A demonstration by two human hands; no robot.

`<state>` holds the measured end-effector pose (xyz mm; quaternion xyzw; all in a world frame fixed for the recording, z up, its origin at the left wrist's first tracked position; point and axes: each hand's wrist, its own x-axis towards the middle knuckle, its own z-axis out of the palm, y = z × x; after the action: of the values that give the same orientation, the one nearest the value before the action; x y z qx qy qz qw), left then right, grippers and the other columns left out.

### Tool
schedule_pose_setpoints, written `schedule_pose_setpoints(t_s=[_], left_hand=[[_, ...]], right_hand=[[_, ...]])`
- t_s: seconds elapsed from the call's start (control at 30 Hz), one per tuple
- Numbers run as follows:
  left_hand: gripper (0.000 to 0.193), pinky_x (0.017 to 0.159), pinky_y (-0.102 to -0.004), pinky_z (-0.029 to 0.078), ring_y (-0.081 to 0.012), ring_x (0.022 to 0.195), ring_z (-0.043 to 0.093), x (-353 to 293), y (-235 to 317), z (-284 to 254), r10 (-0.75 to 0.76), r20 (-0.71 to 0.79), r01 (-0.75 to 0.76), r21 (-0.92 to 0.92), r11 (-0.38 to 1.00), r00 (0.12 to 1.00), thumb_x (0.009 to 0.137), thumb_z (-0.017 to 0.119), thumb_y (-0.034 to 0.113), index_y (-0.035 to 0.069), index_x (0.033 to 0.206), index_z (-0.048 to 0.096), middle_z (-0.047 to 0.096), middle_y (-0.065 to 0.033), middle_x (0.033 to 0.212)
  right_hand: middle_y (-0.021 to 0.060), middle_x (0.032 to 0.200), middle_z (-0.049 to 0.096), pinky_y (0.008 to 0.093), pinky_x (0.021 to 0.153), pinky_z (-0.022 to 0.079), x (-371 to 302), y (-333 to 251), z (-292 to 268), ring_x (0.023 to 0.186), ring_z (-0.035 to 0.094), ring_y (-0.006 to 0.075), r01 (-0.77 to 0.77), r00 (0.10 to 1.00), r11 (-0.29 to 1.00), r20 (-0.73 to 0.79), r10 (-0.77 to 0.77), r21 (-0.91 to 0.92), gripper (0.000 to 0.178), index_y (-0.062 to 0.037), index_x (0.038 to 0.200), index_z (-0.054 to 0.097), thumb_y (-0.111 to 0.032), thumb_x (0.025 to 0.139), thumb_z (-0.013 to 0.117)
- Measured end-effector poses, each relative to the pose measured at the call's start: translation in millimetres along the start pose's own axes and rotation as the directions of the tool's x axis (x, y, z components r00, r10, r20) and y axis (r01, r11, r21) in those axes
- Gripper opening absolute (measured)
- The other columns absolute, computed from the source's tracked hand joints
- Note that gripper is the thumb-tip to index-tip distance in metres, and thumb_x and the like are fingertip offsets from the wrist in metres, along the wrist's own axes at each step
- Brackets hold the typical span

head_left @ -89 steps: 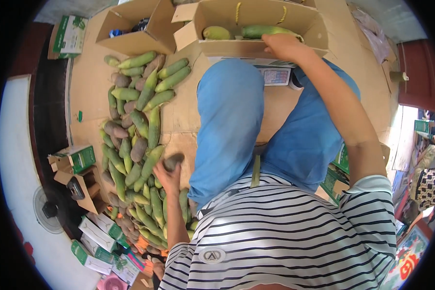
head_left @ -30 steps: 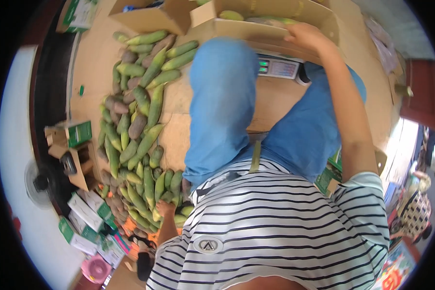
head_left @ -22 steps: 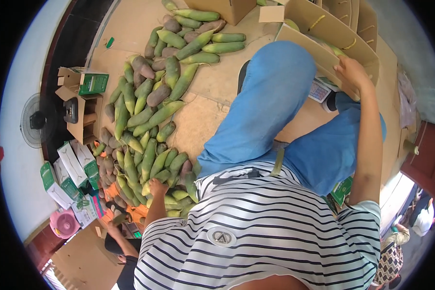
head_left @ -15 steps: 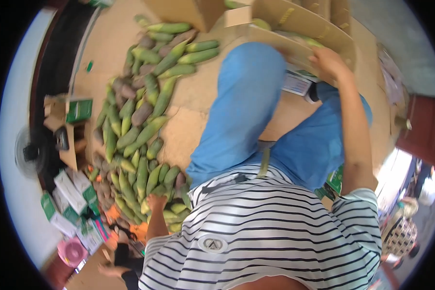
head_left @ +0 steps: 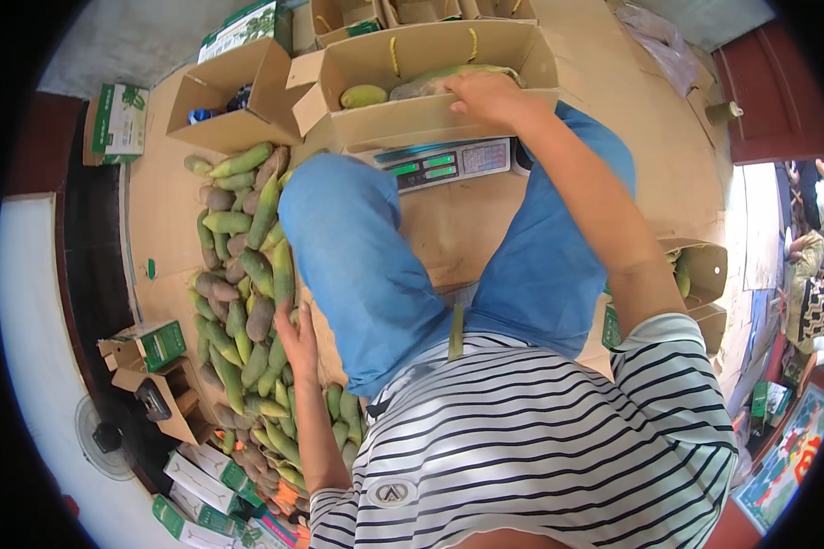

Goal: The person sorts ears of corn by hand, weighing them on a digital scale, then places them into individual paper bags.

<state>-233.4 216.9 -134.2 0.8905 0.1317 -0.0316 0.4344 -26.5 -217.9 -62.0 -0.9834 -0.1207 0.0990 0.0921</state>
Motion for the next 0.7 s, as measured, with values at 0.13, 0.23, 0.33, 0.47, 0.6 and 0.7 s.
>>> schedule_pose_setpoints(t_s=[0.13,0.23,0.33,0.47,0.6,0.7], left_hand=[[0.044,0.101,-0.0398,0.031,-0.0326,0.121,0.039,32,148,4,0.505,-0.096,-0.493,0.130,0.860,0.858,0.089,0.050,0.019,-0.003,0.126,0.042,0.041,-0.0201,0.130],[0.043,0.099,-0.0407,0.032,-0.0346,0.118,0.041,49,205,18,0.683,-0.061,-0.635,0.315,0.705,0.728,0.086,0.052,0.018,-0.002,0.123,0.045,0.043,-0.0213,0.127],[0.041,0.096,-0.0412,0.035,-0.0355,0.113,0.044,60,228,19,0.689,0.027,-0.641,0.398,0.657,0.724,0.084,0.055,0.020,-0.002,0.119,0.048,0.048,-0.0213,0.121],[0.040,0.090,-0.0416,0.039,-0.0360,0.105,0.049,66,232,15,0.657,0.122,-0.621,0.492,0.611,0.744,0.083,0.057,0.024,-0.002,0.113,0.052,0.054,-0.0196,0.110],[0.038,0.087,-0.0412,0.040,-0.0356,0.101,0.050,70,247,14,0.630,0.191,-0.606,0.576,0.550,0.753,0.083,0.058,0.024,-0.002,0.111,0.052,0.055,-0.0196,0.106],[0.037,0.083,-0.0405,0.042,-0.0365,0.098,0.053,86,276,26,0.658,0.310,-0.723,0.392,0.569,0.686,0.085,0.057,0.026,-0.001,0.109,0.052,0.055,-0.0196,0.105]], right_hand=[[0.0141,0.109,0.055,0.0414,0.086,0.044,-5,2,1,0.106,0.053,0.0310,0.015,1.000,0.999,-0.020,-0.014,0.032,0.036,-0.0069,0.113,0.054,-0.022,0.081,0.060],[0.0144,0.113,0.054,0.0415,0.086,0.044,-11,-4,-5,0.108,0.052,0.0307,0.018,1.000,0.999,-0.009,-0.017,0.045,0.035,-0.0055,0.112,0.054,-0.021,0.082,0.058],[0.0153,0.112,0.056,0.0424,0.084,0.044,-14,-8,-3,0.106,0.053,0.0313,0.048,0.998,0.998,-0.049,-0.046,0.043,0.032,-0.0031,0.110,0.053,-0.019,0.082,0.058],[0.0171,0.105,0.059,0.0430,0.080,0.046,-14,-1,-1,0.097,0.057,0.0325,0.081,0.995,0.996,-0.059,-0.078,0.041,0.046,-0.0124,0.127,0.044,-0.019,0.083,0.058],[0.0171,0.100,0.061,0.0431,0.078,0.046,-16,0,-4,0.094,0.058,0.0331,0.040,0.999,0.998,-0.011,-0.039,0.048,0.049,-0.0128,0.128,0.041,-0.018,0.083,0.058],[0.0170,0.101,0.061,0.0428,0.079,0.046,-20,-2,-9,0.095,0.058,0.0335,0.015,1.000,0.998,-0.003,-0.015,0.064,0.037,-0.0073,0.117,0.047,-0.015,0.082,0.057]])
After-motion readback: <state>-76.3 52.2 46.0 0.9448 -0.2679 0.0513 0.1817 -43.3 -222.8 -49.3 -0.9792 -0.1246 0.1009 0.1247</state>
